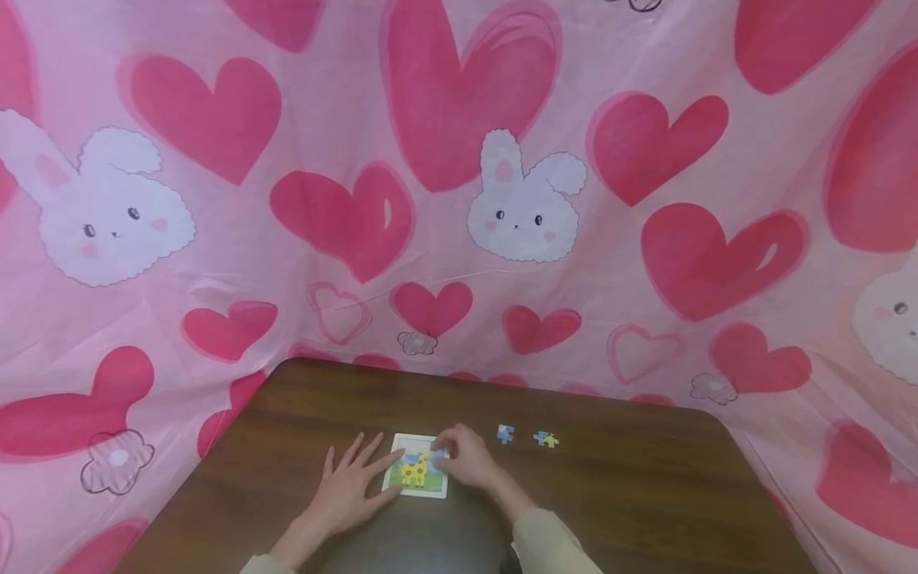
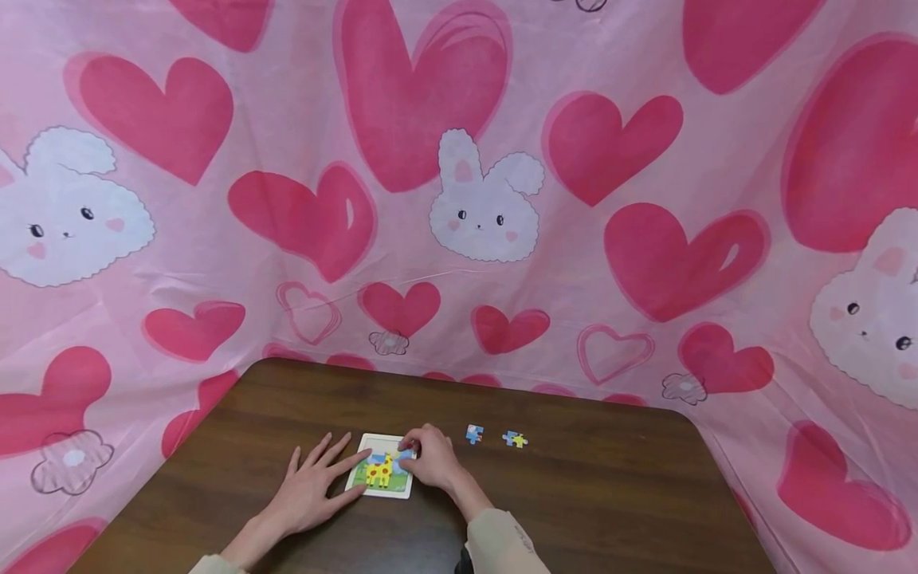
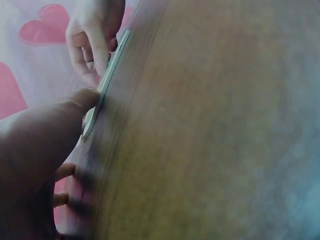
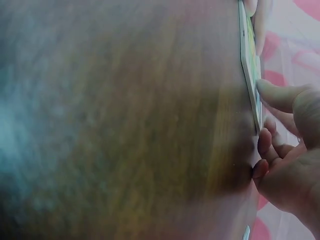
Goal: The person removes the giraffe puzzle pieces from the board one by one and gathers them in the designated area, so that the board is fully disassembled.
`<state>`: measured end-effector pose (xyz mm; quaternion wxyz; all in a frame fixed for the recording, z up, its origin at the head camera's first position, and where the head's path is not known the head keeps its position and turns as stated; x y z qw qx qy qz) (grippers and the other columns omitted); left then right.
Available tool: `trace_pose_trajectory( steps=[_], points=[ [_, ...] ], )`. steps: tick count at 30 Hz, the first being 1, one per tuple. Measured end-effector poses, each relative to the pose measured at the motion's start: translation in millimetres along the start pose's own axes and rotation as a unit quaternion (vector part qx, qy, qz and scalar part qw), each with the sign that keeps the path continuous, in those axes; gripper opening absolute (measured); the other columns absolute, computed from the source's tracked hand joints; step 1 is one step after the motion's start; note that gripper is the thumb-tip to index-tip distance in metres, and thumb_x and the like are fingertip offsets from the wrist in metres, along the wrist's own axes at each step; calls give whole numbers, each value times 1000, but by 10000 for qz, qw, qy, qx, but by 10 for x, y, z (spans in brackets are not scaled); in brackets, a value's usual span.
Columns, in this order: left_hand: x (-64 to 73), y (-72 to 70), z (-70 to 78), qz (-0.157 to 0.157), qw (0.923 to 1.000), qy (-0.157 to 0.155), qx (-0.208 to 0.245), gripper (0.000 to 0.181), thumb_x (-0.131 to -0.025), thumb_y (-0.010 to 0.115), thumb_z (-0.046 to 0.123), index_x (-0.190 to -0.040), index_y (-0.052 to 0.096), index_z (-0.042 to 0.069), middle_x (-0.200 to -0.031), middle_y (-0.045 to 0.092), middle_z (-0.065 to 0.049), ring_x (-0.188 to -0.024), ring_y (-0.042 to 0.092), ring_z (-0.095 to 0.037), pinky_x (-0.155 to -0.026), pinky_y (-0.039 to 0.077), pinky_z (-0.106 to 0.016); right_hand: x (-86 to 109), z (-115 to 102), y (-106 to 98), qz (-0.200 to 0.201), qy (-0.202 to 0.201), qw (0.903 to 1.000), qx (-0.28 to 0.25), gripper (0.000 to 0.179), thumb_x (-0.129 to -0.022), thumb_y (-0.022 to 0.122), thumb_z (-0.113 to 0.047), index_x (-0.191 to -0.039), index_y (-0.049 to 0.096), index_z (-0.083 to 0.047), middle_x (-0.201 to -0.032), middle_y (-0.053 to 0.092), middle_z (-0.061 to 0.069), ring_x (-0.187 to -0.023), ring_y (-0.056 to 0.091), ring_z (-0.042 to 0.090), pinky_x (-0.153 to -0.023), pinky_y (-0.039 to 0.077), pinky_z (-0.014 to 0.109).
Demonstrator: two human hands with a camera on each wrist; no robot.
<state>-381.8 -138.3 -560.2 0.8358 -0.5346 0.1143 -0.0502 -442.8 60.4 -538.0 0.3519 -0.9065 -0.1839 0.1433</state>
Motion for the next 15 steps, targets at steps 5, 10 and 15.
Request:
trace_pose_trajectory(
  steps=[5,10,15],
  points=[
    [-5,-4,3,8,10000,8,8,63,-98,69,69,-154,63,42,-173,49,-12,-163,36,-52,-122,14,-92,14,11,26,128,96,9999,-57,15,-92,86,-12,-106,79,-10,-100,59,3,-88,51,13,-82,39,32],
    [-14,-18,14,57,10000,60,21,62,-98,70,68,-154,64,41,-172,50,-13,-162,37,-53,-121,14,-93,35,15,39,179,167,9997,-98,14,-94,85,-12,-107,81,-13,-103,57,1,-91,50,14,-85,37,36],
    [-4,-30,29,41,9999,67,64,62,-98,71,66,-154,64,40,-172,50,-13,-162,37,-53,-121,14,-93,28,37,54,261,194,9994,-81,14,-93,85,-12,-105,78,-15,-109,58,3,-97,53,17,-92,38,42]
  ],
)
Point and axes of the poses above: each hand's wrist, its own x-axis away from the middle knuckle, its own y-axis out of the palm, z = x × y, the point moved 9 cm from there along -x, towards the middle knuckle
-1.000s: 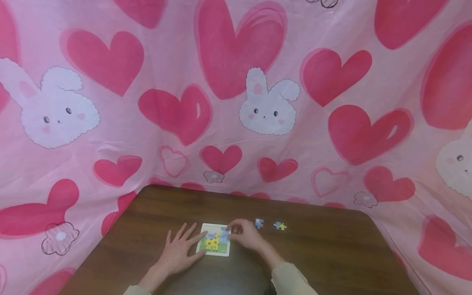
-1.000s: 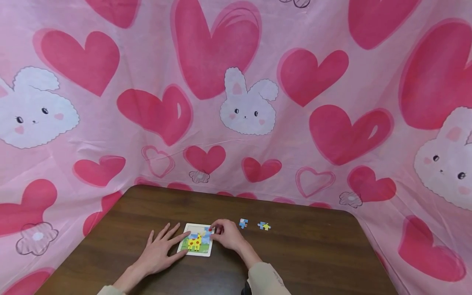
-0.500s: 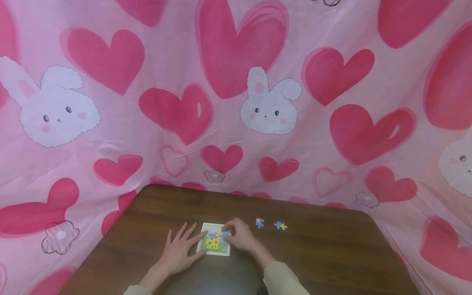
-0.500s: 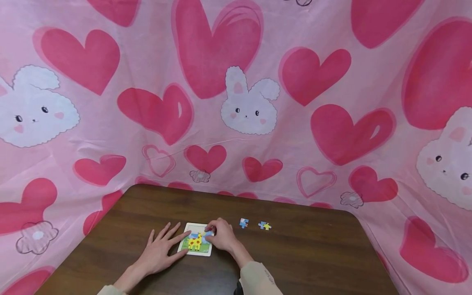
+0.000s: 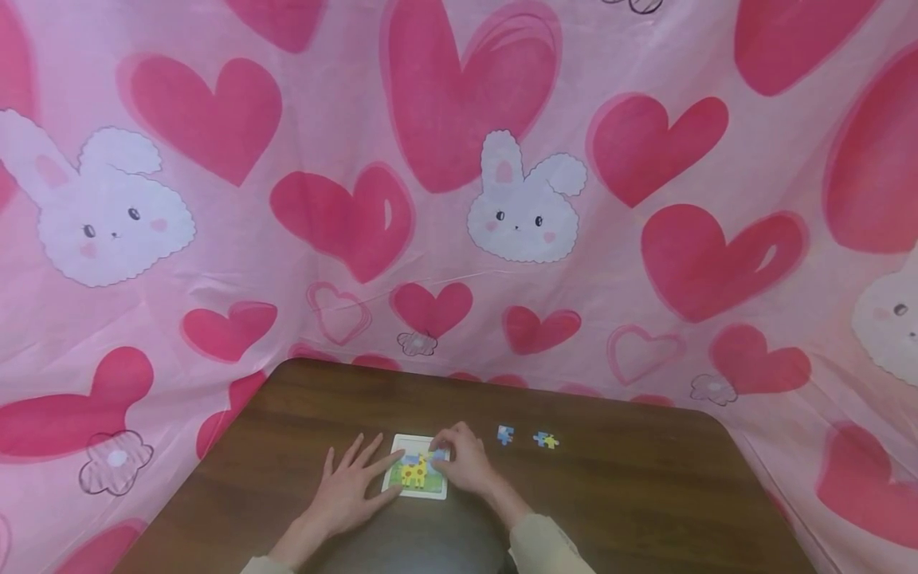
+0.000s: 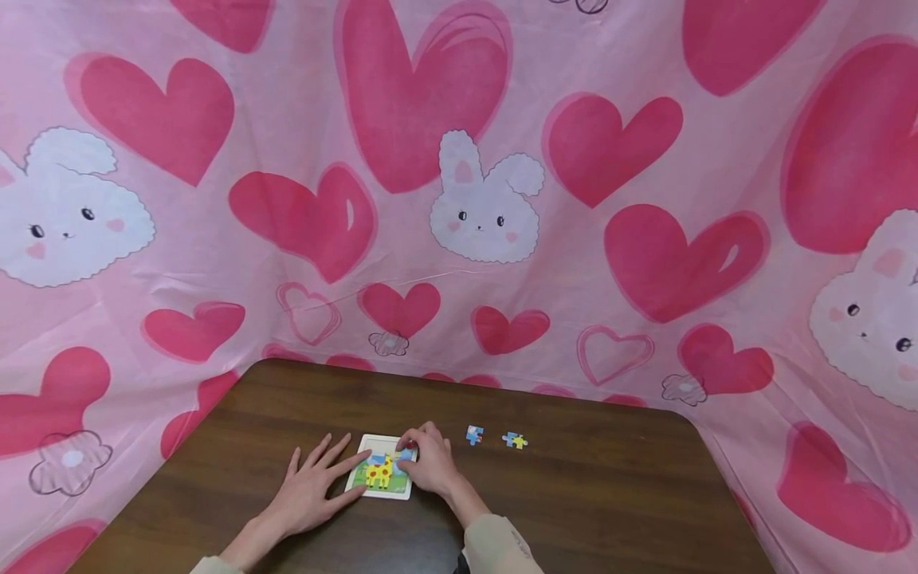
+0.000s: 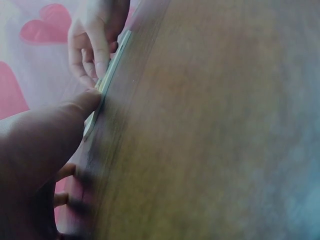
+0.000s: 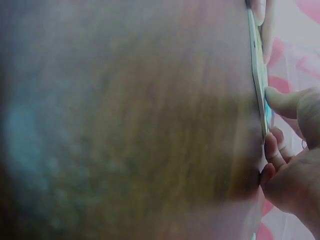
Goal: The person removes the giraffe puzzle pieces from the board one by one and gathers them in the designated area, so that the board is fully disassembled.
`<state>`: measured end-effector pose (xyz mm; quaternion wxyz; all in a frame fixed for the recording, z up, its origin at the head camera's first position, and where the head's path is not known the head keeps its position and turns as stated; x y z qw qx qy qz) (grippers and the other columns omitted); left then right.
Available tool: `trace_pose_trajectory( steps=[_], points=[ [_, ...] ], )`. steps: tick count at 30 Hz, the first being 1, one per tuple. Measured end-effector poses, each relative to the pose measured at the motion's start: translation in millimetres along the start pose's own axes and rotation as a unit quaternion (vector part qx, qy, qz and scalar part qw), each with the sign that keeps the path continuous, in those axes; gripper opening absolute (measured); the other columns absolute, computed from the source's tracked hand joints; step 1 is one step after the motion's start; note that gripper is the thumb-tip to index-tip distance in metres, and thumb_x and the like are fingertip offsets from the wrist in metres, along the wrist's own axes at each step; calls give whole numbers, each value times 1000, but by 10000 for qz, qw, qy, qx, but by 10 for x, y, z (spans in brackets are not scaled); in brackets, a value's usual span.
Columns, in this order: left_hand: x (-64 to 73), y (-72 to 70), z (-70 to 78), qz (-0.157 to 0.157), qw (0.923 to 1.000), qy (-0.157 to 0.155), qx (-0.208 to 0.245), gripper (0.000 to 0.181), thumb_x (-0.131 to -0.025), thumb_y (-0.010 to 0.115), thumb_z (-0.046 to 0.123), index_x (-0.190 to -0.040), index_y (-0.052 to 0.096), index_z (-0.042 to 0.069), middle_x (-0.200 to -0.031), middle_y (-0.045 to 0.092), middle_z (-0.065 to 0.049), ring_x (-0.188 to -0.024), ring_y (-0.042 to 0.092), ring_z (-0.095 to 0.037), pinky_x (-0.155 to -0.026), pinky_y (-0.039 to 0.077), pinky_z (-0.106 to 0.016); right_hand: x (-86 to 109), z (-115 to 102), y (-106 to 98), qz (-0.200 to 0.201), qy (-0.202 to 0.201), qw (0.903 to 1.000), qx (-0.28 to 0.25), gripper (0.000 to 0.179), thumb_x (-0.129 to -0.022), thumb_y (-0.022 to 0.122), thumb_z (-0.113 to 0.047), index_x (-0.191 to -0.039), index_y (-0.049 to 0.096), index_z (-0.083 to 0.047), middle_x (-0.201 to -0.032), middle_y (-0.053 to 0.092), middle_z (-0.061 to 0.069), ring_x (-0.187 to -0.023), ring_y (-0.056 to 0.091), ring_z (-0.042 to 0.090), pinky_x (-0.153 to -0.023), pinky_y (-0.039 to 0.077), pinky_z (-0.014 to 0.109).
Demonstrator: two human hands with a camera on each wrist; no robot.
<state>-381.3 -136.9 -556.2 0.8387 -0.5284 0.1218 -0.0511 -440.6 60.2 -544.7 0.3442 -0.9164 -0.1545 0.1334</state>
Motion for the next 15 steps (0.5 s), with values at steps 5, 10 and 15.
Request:
trace_pose_trajectory(
  steps=[5,10,15],
  points=[
    [8,-11,14,-7,10000,9,-35,62,-98,71,66,-153,64,39,-172,50,-13,-162,37,-53,-121,15,-93,2,9,5,77,31,9999,-101,18,-95,84,-11,-107,74,-18,-118,57,7,-105,53,21,-94,40,48],
    [3,-16,18,-33,10000,-11,-38,63,-97,72,66,-154,64,39,-172,50,-13,-162,37,-53,-121,15,-93,7,1,-2,120,-72,9999,-35,24,-94,85,-11,-113,71,-15,-116,62,6,-102,57,21,-96,39,46],
    [0,13,-5,-49,10000,-33,-50,63,-97,72,67,-154,63,41,-172,50,-13,-163,37,-52,-122,14,-93,12,56,-20,212,123,9996,-158,40,-92,88,-13,-126,66,-9,-119,66,7,-101,57,20,-93,43,39]
  ],
)
Point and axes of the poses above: each hand's wrist, its own x-axis away from the middle knuckle, its own y-axis out of the palm, z = x × y, the point moved 9 cm from there along -x, towards the middle knuckle
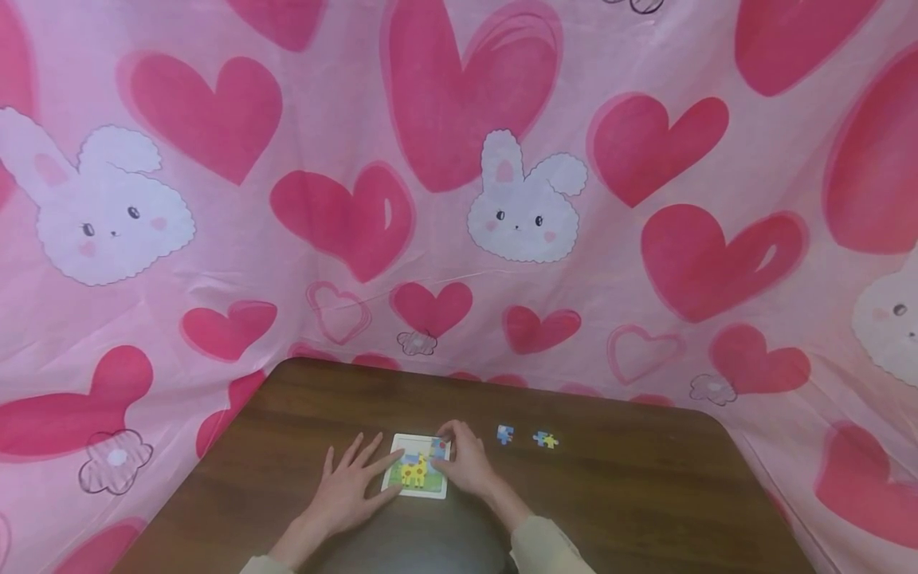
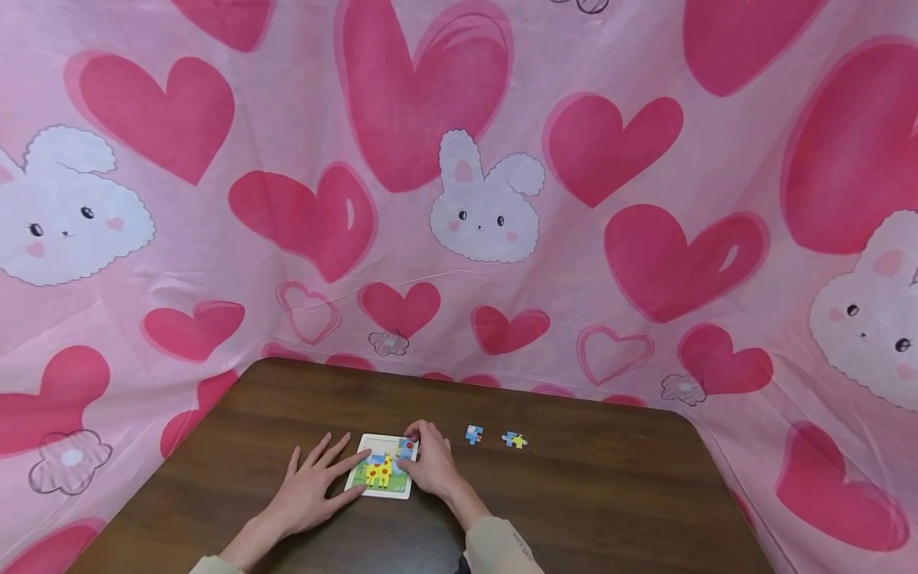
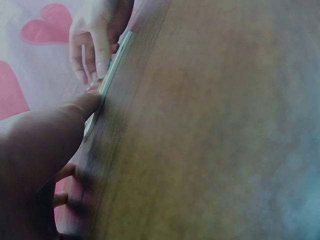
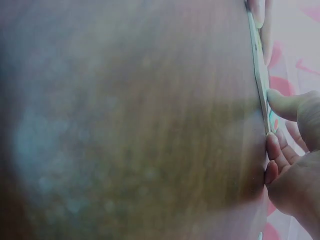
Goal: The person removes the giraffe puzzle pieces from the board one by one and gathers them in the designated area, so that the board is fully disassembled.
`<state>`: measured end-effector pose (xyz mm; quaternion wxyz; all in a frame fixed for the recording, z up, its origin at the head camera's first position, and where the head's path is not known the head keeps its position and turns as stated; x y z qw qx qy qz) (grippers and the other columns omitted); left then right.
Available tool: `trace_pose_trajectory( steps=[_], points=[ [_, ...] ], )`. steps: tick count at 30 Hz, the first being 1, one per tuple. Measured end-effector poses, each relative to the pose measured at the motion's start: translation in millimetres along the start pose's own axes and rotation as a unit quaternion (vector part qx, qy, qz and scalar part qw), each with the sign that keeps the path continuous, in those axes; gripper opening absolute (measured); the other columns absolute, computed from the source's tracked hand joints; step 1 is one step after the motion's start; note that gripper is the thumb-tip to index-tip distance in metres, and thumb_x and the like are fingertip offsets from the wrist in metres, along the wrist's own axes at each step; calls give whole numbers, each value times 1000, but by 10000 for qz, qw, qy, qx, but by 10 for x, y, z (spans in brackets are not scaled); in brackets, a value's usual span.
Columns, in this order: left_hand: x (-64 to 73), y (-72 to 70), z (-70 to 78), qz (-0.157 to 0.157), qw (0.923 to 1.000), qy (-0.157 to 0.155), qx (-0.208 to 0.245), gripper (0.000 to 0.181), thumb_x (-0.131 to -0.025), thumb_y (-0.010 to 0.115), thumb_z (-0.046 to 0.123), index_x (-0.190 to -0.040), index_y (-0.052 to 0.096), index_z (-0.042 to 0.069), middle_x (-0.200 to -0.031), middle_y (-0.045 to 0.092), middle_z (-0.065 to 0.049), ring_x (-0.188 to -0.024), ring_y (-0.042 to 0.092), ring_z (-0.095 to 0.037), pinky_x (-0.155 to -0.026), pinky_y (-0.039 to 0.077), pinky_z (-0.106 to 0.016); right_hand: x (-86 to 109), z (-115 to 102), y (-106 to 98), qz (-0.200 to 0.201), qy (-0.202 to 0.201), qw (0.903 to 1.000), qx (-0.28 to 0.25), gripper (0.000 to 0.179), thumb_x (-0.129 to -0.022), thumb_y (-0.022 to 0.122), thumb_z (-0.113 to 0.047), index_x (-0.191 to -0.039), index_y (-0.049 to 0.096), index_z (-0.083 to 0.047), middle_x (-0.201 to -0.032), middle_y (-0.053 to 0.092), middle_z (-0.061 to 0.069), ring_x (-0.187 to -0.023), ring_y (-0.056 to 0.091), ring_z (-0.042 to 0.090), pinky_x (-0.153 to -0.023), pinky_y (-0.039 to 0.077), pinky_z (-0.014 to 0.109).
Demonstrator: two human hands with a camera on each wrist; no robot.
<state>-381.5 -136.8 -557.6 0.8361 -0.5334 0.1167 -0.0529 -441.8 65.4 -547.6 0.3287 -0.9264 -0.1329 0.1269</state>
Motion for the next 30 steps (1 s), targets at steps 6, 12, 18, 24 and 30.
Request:
trace_pose_trajectory(
  steps=[6,12,18,24,30],
  points=[
    [-8,39,-29,-26,10000,-16,64,63,-97,72,67,-154,63,41,-173,49,-13,-163,35,-52,-122,13,-92,16,21,-20,68,-56,9998,-176,37,-91,89,-13,-124,74,-7,-115,63,8,-96,53,15,-80,42,26],
    [-14,21,-24,-1,10000,-15,80,62,-97,71,66,-154,64,41,-172,50,-14,-163,35,-53,-123,11,-92,34,-18,-30,122,-373,9987,-339,38,-87,90,-5,-122,76,-11,-107,65,7,-91,54,14,-77,42,23],
    [-2,22,-22,-16,10000,-35,86,62,-98,70,67,-154,63,41,-173,49,-13,-164,34,-52,-123,11,-91,36,-18,-17,118,-371,9978,-531,37,-86,89,-2,-120,77,-5,-100,71,8,-86,56,11,-73,44,20],
    [-7,23,-25,-23,9999,-25,151,62,-98,72,65,-154,63,41,-173,48,-14,-164,33,-53,-123,9,-92,26,34,-6,59,-139,9984,-543,36,-89,90,-7,-122,77,-2,-102,73,9,-85,55,10,-73,46,21],
    [11,25,-23,-32,9998,-41,172,62,-98,71,66,-154,63,41,-174,47,-13,-165,32,-52,-124,9,-91,33,53,-11,-10,-132,9981,-597,39,-88,90,-10,-123,77,0,-102,73,9,-86,56,11,-73,48,21]
  ],
)
Point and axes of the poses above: each hand's wrist, its own x-axis away from the middle knuckle, its own y-axis out of the palm, z = x × y, the point moved 9 cm from there along -x, towards the middle knuckle
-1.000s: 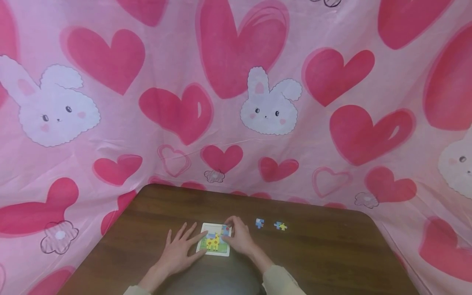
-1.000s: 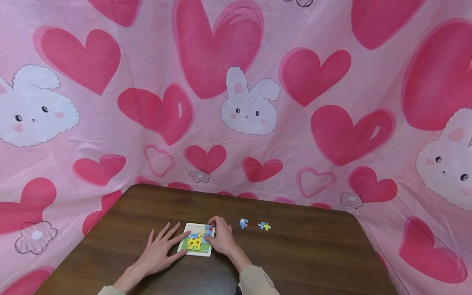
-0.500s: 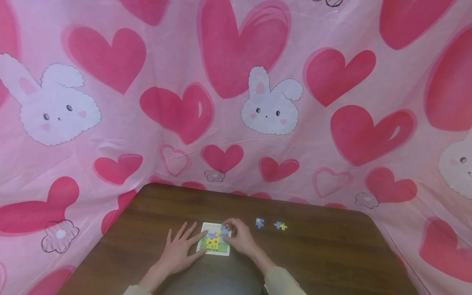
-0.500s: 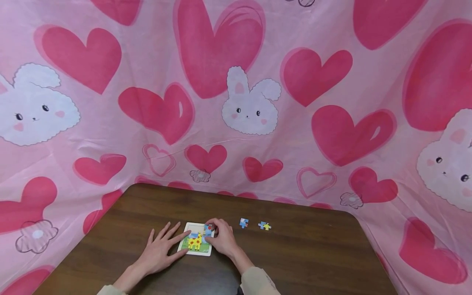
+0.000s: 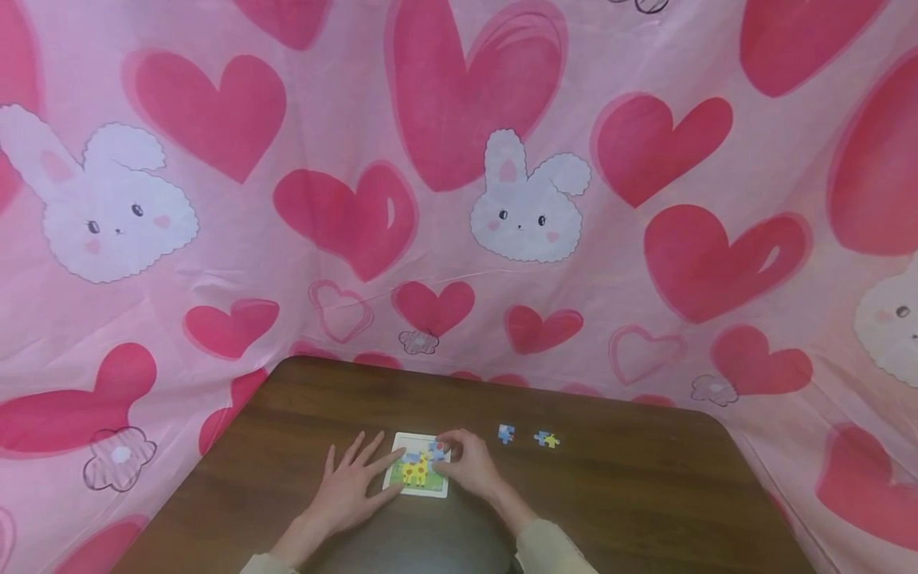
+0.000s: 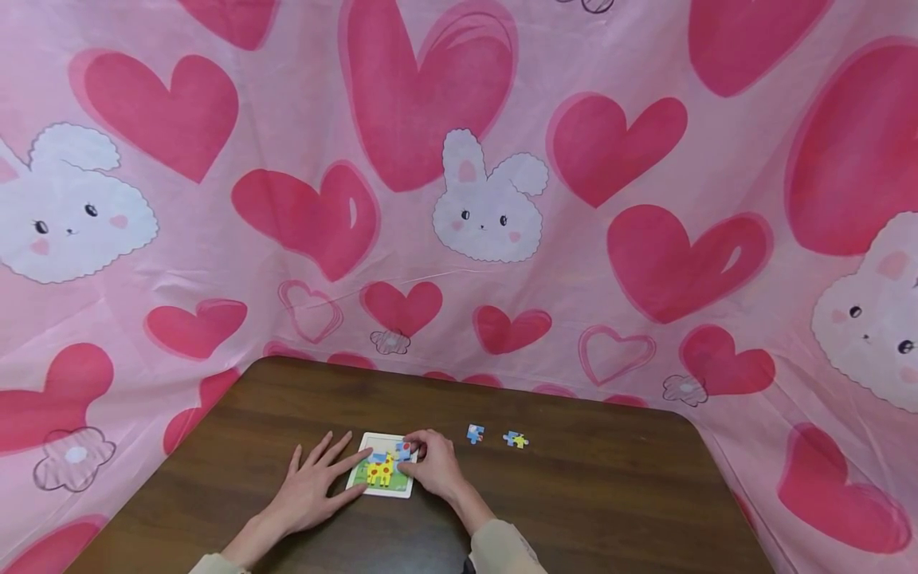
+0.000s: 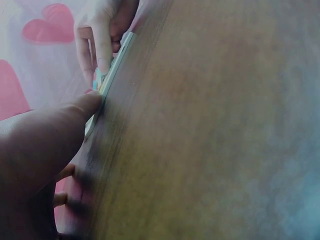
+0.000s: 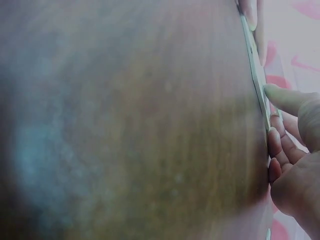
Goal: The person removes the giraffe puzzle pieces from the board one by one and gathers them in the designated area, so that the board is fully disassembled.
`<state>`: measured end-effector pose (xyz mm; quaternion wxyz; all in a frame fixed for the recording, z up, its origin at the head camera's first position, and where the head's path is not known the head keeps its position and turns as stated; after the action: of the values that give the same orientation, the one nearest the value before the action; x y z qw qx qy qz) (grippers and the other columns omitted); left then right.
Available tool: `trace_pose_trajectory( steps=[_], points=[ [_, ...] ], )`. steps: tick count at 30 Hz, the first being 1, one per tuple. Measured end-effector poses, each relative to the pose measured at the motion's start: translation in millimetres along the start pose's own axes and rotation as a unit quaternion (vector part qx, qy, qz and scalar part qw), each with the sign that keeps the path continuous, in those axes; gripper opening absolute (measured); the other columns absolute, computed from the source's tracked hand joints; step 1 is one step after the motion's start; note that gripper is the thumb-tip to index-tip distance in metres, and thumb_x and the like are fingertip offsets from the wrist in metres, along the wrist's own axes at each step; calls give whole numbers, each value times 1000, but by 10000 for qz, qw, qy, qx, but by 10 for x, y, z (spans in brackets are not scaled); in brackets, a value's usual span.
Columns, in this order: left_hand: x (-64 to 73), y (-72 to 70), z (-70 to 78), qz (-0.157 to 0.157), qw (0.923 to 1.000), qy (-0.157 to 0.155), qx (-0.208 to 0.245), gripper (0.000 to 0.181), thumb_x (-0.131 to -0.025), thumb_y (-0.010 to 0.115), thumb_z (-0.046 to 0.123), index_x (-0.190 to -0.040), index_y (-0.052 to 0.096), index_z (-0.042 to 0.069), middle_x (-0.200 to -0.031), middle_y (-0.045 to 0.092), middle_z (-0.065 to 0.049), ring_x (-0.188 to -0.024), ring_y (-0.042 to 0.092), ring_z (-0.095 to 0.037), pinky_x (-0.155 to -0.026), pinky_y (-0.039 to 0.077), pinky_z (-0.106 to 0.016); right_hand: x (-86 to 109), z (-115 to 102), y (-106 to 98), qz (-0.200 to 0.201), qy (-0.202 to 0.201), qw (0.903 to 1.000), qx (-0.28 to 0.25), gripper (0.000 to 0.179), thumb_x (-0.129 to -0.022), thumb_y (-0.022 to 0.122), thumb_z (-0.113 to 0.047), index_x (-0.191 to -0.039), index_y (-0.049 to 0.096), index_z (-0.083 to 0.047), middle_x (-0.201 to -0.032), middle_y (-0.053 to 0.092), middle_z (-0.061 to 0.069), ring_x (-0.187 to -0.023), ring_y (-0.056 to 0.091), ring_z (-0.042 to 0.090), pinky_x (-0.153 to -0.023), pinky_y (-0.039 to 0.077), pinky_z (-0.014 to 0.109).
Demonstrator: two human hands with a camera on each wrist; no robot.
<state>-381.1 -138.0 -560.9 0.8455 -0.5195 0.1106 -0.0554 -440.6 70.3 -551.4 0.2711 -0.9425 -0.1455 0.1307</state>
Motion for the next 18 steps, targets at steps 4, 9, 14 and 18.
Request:
trace_pose_trajectory(
  steps=[4,9,14,18],
  points=[
    [-5,18,-3,11,10000,20,-52,62,-98,71,66,-154,63,41,-174,48,-13,-164,34,-52,-123,11,-91,14,33,-68,114,-83,9998,-157,39,-86,89,-8,-121,76,1,-93,71,8,-79,57,6,-70,49,20],
    [-7,-8,18,90,9999,96,7,62,-97,73,65,-154,63,41,-173,49,-14,-163,34,-53,-123,11,-92,70,98,-273,212,79,9987,-446,36,-88,88,-7,-120,73,-1,-87,70,8,-76,57,8,-68,49,21],
    [1,-44,32,176,9996,200,49,62,-96,76,62,-153,65,39,-171,51,-17,-161,36,-55,-120,13,-93,145,179,-585,290,308,9977,-522,35,-92,87,-9,-122,70,-4,-90,72,7,-79,59,14,-67,51,22],
    [6,-46,28,213,9995,200,100,62,-96,75,63,-153,64,40,-171,50,-16,-162,35,-55,-121,11,-93,205,258,-846,339,308,9975,-541,35,-93,87,-7,-122,70,-3,-92,72,9,-79,60,12,-68,52,21]
  ],
)
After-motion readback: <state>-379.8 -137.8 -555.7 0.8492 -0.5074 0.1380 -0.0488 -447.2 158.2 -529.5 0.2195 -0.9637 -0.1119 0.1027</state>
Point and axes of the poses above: each hand's wrist, its own x-axis away from the middle knuckle, its own y-axis out of the palm, z = x × y, the point moved 9 cm from there along -x, towards the middle knuckle
